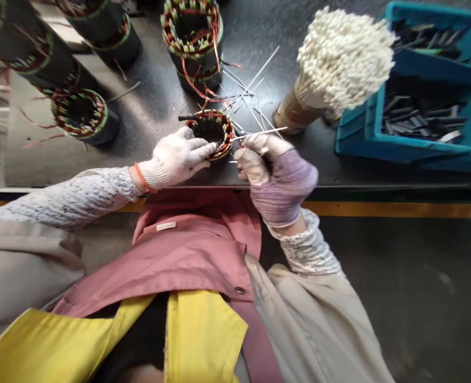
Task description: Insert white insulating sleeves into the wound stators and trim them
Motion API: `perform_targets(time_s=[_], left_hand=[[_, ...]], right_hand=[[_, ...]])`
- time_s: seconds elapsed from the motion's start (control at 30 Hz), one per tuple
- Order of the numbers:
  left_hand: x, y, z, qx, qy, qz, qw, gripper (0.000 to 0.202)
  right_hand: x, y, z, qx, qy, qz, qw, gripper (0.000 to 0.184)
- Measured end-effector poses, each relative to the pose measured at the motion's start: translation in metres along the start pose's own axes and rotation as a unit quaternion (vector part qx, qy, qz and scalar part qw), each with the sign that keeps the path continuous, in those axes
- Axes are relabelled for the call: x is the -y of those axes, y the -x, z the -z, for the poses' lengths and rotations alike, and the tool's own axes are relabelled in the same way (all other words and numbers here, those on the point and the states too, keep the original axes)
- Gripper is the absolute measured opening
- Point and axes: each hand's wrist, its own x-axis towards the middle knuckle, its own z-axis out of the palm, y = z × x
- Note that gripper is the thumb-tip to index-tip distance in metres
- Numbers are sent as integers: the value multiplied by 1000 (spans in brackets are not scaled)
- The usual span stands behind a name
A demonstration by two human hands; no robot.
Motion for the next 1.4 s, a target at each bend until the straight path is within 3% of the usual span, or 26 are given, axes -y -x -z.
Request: perform_targets(time_s=[0.07,0.23,0.4,0.57,0.8,1.03,1.17,1.27,1.4], left_hand=[[-3,1,0,2,10,5,1000,40],[5,4,2,4,-3,-7,1000,39],[13,2,-6,-3,1,-5,1000,44],[12,1,-13,-53,46,0,998,42],[14,-1,-15,-61,54,2,997,41],[15,3,-19,-75,84,6,994,52],[9,10,-30,-136,158,56,976,64],[3,13,-39,-186,194,106,957,53],[4,11,-46,-235,152,47,959,28]], right_hand=[[-4,19,-7,-50,12,24,998,25],[-3,46,-2,65,67,116,989,23],[-24,76,-6,116,83,216,966,29],[-39,98,-18,129,85,172,973,34],[-40,101,-25,114,52,142,982,36],[-63,66,-54,72,61,136,986,22],[-70,47,-72,-20,-13,27,999,23],[-64,42,-73,-58,-78,-48,994,22],[-45,33,-61,-26,-21,-15,999,14]])
